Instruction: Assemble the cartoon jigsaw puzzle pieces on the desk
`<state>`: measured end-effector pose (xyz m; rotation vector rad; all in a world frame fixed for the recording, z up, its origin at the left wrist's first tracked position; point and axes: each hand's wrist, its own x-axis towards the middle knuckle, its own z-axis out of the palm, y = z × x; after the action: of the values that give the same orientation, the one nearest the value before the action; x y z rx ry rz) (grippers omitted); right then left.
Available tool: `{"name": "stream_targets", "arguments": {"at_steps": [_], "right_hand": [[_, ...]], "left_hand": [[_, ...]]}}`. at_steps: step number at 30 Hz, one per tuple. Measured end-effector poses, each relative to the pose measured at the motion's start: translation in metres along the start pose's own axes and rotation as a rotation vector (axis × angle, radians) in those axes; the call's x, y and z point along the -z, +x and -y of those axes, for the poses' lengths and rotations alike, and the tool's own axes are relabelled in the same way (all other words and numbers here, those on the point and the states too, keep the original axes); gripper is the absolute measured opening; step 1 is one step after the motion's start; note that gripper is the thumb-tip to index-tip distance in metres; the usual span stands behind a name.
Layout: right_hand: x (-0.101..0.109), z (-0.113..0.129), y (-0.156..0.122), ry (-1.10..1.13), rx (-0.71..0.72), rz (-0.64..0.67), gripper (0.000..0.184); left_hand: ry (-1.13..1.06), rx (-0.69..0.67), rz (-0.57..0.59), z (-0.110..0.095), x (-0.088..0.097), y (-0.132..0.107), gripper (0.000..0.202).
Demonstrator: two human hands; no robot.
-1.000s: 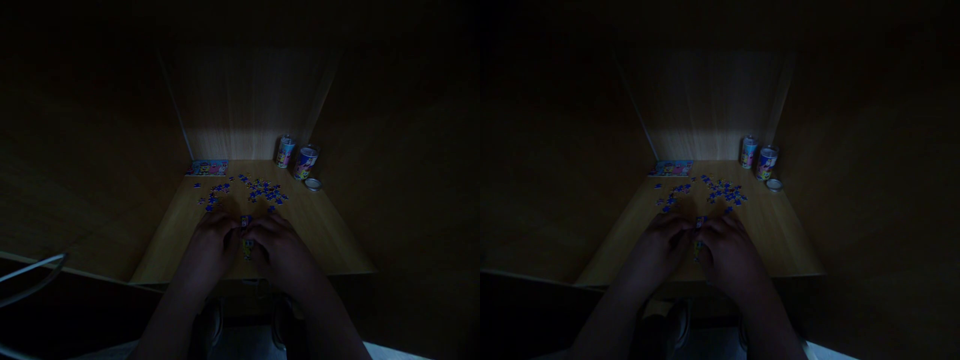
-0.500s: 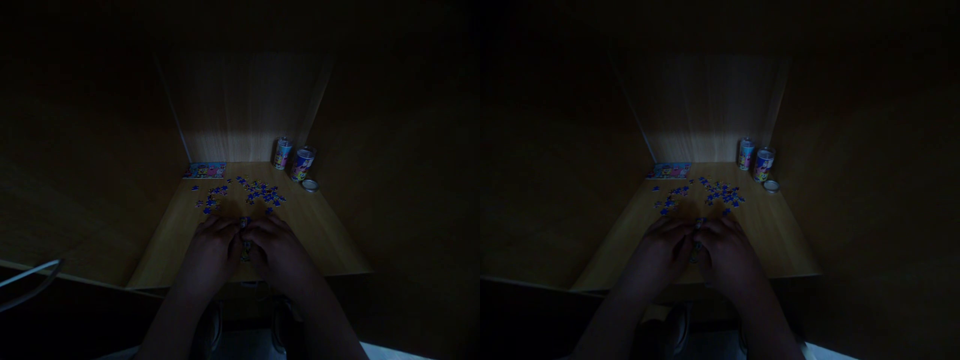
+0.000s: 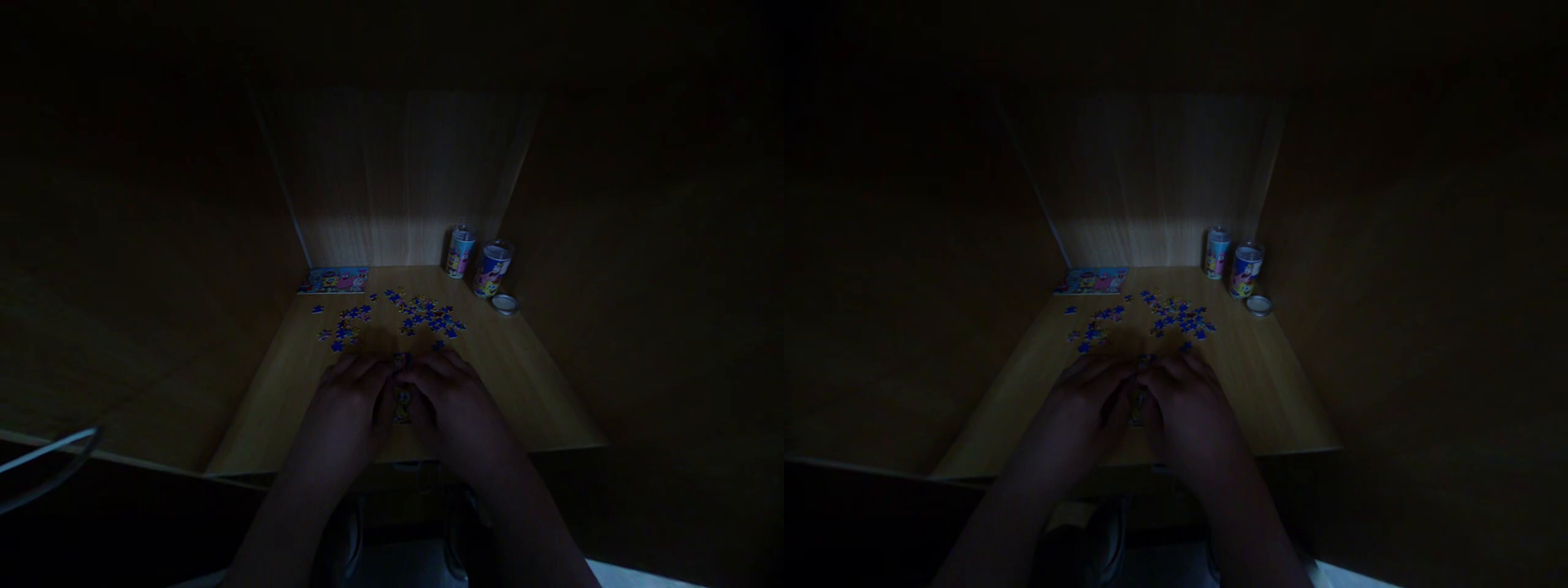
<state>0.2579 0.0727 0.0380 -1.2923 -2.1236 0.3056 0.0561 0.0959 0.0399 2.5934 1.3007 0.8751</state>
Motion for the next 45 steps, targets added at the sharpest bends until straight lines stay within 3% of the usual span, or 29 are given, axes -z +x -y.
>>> {"name": "stream_targets", "arguments": {"at_steps": [10,17,45], "right_hand": [[-0.0026,-0.0016,0.0007,0.000,-0.005,-0.035,0.027],[-0.0010,-0.0004,0.0012,-0.028,0.005,-0.050,0.013],[-0.0051,-0.0021,0.0004,-0.083,-0.007,-0.030,0.015]], "left_hand": [[-0.006,-0.044,0.026,0.0000,0.0009,-0.0016,0.025],[0.038,-0.073,0.011,-0.0009,0.0015,-0.0022,0.018],[0.064,-0.102,0.011,0.0003,0.0001,-0.0010,0.019]]}}
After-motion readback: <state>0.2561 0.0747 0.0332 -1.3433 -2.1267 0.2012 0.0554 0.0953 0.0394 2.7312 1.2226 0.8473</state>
